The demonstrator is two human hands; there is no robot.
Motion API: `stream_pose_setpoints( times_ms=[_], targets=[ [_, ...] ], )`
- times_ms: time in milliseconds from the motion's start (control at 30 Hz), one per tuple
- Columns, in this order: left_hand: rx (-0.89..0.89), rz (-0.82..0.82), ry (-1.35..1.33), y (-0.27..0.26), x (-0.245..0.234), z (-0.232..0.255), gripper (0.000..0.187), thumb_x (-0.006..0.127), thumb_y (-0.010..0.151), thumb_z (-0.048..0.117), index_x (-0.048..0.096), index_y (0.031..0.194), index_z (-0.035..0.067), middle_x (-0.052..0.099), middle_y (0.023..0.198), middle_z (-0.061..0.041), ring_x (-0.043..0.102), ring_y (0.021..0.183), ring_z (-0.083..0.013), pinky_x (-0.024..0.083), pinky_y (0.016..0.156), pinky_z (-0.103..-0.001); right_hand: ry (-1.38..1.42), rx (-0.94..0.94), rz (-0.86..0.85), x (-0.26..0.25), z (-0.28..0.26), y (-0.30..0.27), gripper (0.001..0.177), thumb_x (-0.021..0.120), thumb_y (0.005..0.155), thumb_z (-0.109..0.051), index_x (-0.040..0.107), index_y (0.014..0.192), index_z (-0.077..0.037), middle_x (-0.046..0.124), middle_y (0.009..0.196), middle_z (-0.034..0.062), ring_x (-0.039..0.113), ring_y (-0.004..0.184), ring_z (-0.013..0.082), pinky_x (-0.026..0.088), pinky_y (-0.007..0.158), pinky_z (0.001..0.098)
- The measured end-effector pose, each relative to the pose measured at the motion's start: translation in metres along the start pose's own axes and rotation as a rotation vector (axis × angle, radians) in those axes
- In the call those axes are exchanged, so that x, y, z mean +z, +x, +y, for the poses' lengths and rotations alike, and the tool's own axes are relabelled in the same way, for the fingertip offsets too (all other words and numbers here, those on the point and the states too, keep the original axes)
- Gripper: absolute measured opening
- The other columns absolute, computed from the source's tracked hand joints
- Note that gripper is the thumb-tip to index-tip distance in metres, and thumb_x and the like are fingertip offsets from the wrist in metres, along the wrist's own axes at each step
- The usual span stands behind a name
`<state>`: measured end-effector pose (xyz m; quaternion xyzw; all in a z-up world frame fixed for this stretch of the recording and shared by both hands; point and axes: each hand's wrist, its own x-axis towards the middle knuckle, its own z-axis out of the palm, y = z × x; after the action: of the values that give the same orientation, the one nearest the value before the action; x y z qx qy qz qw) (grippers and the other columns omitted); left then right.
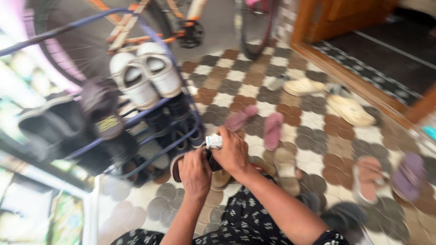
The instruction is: The person sits on the floor and wipes various shoes and sandals using a white cloth. They handle a grey slip-on shoe, brown sandals, and pink slippers, wiping the soles and uppers before placing them back on a blue shoe rack or the floor.
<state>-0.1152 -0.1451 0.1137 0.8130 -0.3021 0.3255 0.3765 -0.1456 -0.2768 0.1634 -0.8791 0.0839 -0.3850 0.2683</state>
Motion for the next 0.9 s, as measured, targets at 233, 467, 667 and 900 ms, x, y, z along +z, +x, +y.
stream_pose_setpoints(
  times_ms=[233,467,667,900],
  targets=[
    [-1.159,-0.043,-1.269,-0.044,-0.025,-0.048,0.057,0.038,0.103,0.052,0.068,0.124,0.009,0.070,0.124,-0.004,0.063,0.117,-0.0170,0.046,0.102,-0.032,0.073,-0.277,-0.076,0.056,-0.057,-0.030,0.047,0.081,0.070,-0.007,0.060,0.112,-0.007,0.063,0.100,0.0136,0.067,0.092,0.0367,0.053,0.075,0.0472],
    [-0.946,0.025,-1.847,-0.030,-0.057,-0.064,0.082,0.036,0.100,0.065,0.048,0.148,0.000,0.064,0.137,-0.010,0.059,0.127,-0.0234,0.043,0.110,-0.041,0.320,-0.507,-0.282,0.053,-0.071,-0.047,0.050,0.078,0.065,-0.003,0.063,0.113,-0.007,0.066,0.105,0.0123,0.070,0.094,0.0319,0.055,0.077,0.0418],
    [-1.017,0.065,-1.943,-0.023,-0.067,-0.077,0.088,0.042,0.094,0.070,0.042,0.153,0.004,0.055,0.147,-0.015,0.056,0.131,-0.0288,0.045,0.110,-0.046,0.776,0.395,-0.441,0.042,0.004,-0.027,0.045,0.066,0.084,-0.003,0.054,0.126,-0.012,0.074,0.098,0.0007,0.065,0.071,0.0142,0.045,0.051,0.0360],
    [-0.947,-0.161,-1.907,-0.024,-0.053,-0.051,0.065,0.062,0.092,0.034,0.044,0.149,0.008,0.046,0.154,-0.020,0.050,0.138,-0.0338,0.039,0.116,-0.051,0.984,0.128,-0.329,0.020,0.024,-0.008,0.040,0.051,0.102,-0.016,0.053,0.141,-0.005,0.058,0.095,0.0100,0.060,0.084,0.0186,0.051,0.078,0.0300]
  ],
)
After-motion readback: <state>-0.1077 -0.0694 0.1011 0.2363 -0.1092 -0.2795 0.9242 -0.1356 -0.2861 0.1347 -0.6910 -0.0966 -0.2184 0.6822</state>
